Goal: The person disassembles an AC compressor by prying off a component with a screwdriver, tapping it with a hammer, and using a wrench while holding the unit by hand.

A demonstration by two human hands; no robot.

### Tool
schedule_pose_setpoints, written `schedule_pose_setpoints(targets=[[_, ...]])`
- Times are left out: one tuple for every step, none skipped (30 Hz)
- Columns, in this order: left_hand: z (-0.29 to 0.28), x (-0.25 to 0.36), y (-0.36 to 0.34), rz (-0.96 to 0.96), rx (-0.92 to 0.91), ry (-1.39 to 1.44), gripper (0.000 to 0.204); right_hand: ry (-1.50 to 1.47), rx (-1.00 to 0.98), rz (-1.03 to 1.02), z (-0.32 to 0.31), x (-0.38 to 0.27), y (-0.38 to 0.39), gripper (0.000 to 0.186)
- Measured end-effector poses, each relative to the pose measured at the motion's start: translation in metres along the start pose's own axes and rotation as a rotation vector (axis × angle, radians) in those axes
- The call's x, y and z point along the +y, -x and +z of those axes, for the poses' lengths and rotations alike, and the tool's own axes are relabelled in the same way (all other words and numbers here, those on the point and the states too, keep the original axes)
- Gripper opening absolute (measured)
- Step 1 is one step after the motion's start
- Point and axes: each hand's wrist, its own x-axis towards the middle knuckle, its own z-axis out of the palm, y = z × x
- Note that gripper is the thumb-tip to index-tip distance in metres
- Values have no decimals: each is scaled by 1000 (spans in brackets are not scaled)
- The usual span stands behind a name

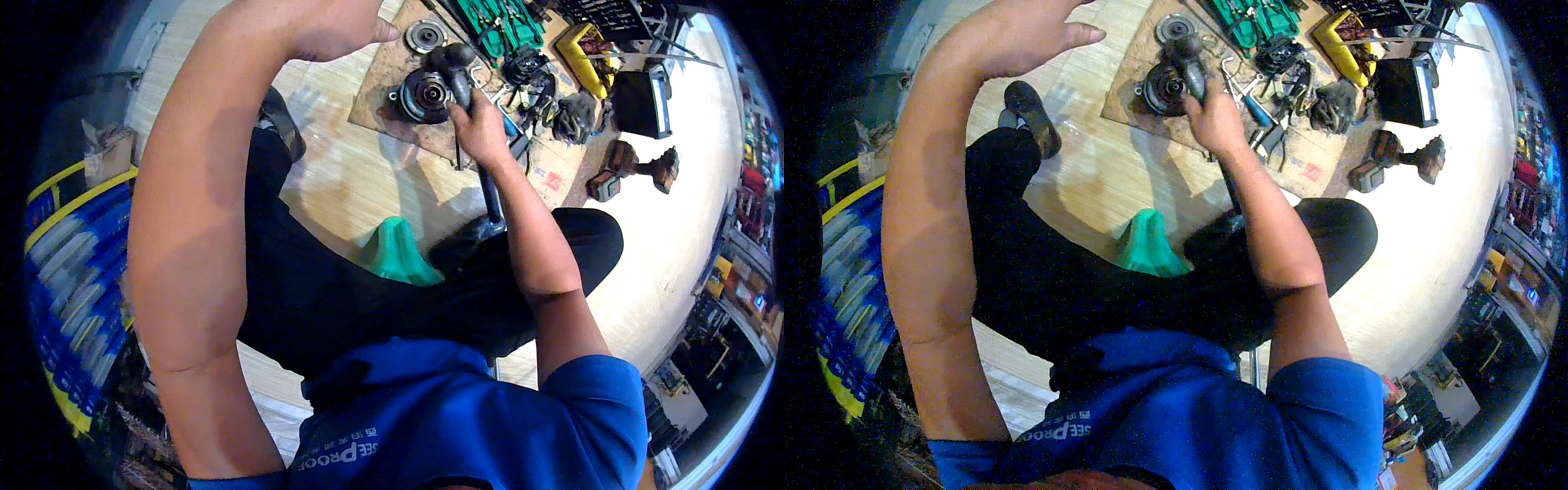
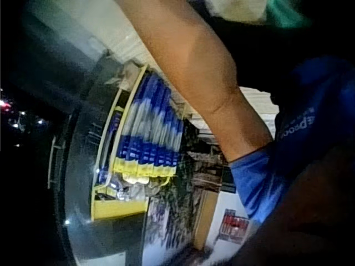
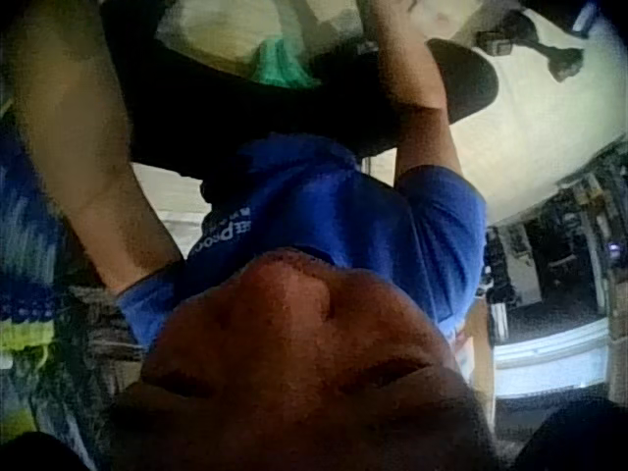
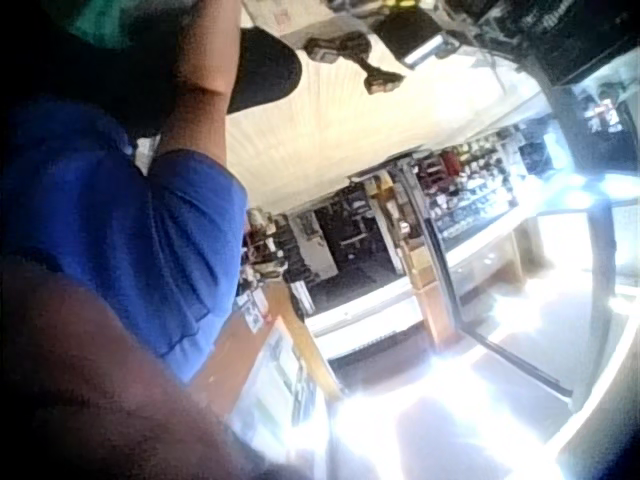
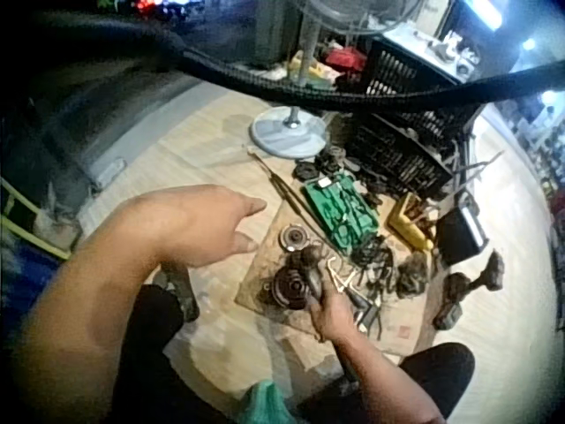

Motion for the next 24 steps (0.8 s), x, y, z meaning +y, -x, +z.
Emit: schedule_pose_setpoints(targets=[[1,0,-1,16,12,0,57,-4,30,23,-6,4,-1,33],[2,0,-2,16,15,0,57,-28,74,-18,-7,14,-5,33],[2,0,-1,16,21,-3,57,-30,90,-4,-8,15,-5,33],[2,0,0,14,26,-6,57,-33,107,10,-10,14,-5,33],[2,-1,1,16,32,-7,57,-9,92,51,-8,18,-6,34],[3,3,1,18,38,-8,57,3,94,61,-9,23,-6,34],[2,7,1,20,45,-10,58,15,96,72,-10,28,-5,34],[1,11,3,12,49,-15,58,26,98,84,-10,33,-3,34],[1,12,3,-8,36,-22,58,32,72,67,-8,33,-3,35],[1,13,3,-25,22,-29,58,110,42,18,-7,33,-1,35],[3,9,-4,-45,-6,-34,58,122,4,41,-7,34,-1,36],[3,9,-8,-61,-34,-37,59,137,-33,67,-8,32,0,36],[5,9,-6,-40,-21,-38,59,142,-41,92,-8,30,2,36],[6,10,-3,-19,-8,-39,59,142,-28,93,-8,28,5,36],[4,12,-2,-33,-14,-48,60,124,-20,96,-6,27,7,36],[3,15,-2,-47,-22,-56,61,106,-11,99,-4,28,9,36],[3,17,-6,-92,-49,-68,61,96,-12,97,-3,31,10,37],[5,18,-13,-131,-75,-76,62,114,-36,111,-5,36,10,36],[17,1,-20,-21,6,-73,60,122,-58,116,-8,35,8,35],[40,-35,-28,88,84,-72,58,127,-81,120,-11,32,7,34],[57,-52,-35,204,159,-69,56,87,-58,98,-15,29,7,36],[66,-44,-43,157,85,-71,56,75,-30,146,-17,34,9,36],[75,-35,-53,112,11,-74,56,63,0,195,-19,40,8,37],[83,-25,-60,56,-65,-81,55,46,24,239,-18,45,9,38]])
